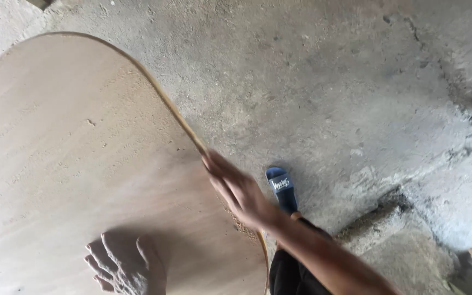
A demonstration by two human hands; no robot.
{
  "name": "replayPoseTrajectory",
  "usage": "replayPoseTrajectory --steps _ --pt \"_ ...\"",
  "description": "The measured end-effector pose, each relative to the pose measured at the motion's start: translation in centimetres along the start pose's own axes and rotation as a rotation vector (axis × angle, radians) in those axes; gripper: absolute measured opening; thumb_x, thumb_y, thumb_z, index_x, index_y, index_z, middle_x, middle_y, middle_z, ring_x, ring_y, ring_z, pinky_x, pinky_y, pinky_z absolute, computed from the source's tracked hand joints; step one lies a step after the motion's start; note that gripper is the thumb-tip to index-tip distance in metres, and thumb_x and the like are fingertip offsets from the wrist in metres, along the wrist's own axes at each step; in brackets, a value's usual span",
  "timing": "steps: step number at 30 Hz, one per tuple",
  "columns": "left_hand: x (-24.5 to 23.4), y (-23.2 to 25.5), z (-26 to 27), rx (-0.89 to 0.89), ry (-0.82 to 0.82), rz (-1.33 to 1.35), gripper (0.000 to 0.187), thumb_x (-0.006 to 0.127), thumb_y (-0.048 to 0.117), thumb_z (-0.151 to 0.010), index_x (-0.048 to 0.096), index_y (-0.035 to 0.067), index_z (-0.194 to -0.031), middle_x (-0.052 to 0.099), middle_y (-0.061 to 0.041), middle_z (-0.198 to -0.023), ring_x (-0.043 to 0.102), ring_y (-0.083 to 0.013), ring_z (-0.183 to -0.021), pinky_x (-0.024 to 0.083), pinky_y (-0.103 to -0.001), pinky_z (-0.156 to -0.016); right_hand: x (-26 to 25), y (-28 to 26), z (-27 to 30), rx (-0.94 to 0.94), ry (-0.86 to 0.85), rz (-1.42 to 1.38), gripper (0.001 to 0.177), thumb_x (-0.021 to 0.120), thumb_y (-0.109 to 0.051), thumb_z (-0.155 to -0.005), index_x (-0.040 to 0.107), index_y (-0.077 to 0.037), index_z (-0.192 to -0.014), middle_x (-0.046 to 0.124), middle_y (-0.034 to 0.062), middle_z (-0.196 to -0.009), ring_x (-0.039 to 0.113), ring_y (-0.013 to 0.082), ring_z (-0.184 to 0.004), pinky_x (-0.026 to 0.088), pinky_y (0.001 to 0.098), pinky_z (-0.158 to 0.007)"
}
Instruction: Manually sanding the surface and edges of a large wooden board using sandpaper.
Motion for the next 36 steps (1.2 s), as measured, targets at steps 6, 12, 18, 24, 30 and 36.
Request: replayPoseTrajectory --steps 6,12,18,24,30,36 --pt "1.5 -1.5 0.1 0.022 0.041 0.022 0.088 0.048 0.06 -0.096 0.025 0.009 -0.165 0.013 -0.025 -0.172 0.005 -0.0464 -0.159 0.004 -0.071 -0.122 1.0 -0.7 6.6 -0.114 0.085 0.373 0.027 0.054 -0.006 -0.111 0.06 -0.002 -0.137 0.057 0.0183 -0.148 0.052 0.0342 -0.144 0.047 0.0388 -0.115" --pt "2.0 -1.7 0.2 0.042 0.074 0.033 0.084 0.041 0.06 -0.1 0.022 0.01 -0.166 0.009 -0.024 -0.173 0.003 -0.0458 -0.16 0.003 -0.07 -0.123 1.9 -0.3 -6.8 -0.261 0.069 0.323 0.033 0.054 -0.003 -0.109 0.055 0.004 -0.142 0.052 0.02 -0.152 0.048 0.0338 -0.146 0.045 0.041 -0.118" --pt "2.5 -2.4 -0.2 0.012 0.04 -0.001 0.086 0.04 0.058 -0.099 0.02 0.008 -0.165 0.01 -0.023 -0.173 0.001 -0.0443 -0.16 0.003 -0.071 -0.121 -1.1 -2.9 10.5 -0.127 0.079 0.232 0.041 0.051 -0.004 -0.108 0.049 -0.002 -0.149 0.046 0.0206 -0.156 0.046 0.0347 -0.147 0.046 0.044 -0.122" --pt "4.0 3.7 -3.6 -0.002 0.059 0.106 0.086 0.039 0.062 -0.103 0.014 0.009 -0.166 0.005 -0.027 -0.174 -0.002 -0.0476 -0.16 0.0 -0.072 -0.123 0.7 1.4 2.7 0.162 -0.001 -0.225 0.05 0.033 -0.028 -0.114 0.042 0.0 -0.154 0.046 0.0219 -0.158 0.052 0.0327 -0.142 0.048 0.0406 -0.118" --pt "2.9 6.5 -4.1 -0.024 0.031 0.047 0.088 0.04 0.064 -0.102 0.015 0.008 -0.166 0.006 -0.029 -0.172 -0.004 -0.0521 -0.158 0.001 -0.074 -0.122 -0.1 -0.2 -7.1 0.594 -0.147 -0.348 0.055 0.029 -0.036 -0.112 0.044 -0.012 -0.159 0.048 0.0357 -0.145 0.052 0.0447 -0.129 0.051 0.0496 -0.106" --pt "4.3 5.2 -4.3 0.037 0.053 0.031 0.091 0.036 0.064 -0.101 0.014 0.006 -0.166 0.004 -0.033 -0.171 -0.005 -0.0544 -0.156 0.002 -0.076 -0.119 -0.6 1.9 4.8 0.238 -0.023 -0.438 0.05 0.032 -0.031 -0.116 0.049 0.002 -0.149 0.045 0.026 -0.16 0.046 0.0365 -0.149 0.043 0.0489 -0.122"
Point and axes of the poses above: each hand's wrist, its own z-axis away from the middle knuckle, its own x-axis out of the palm, y = z × x, the point moved 2 cm from there along -z, towards the middle knuckle
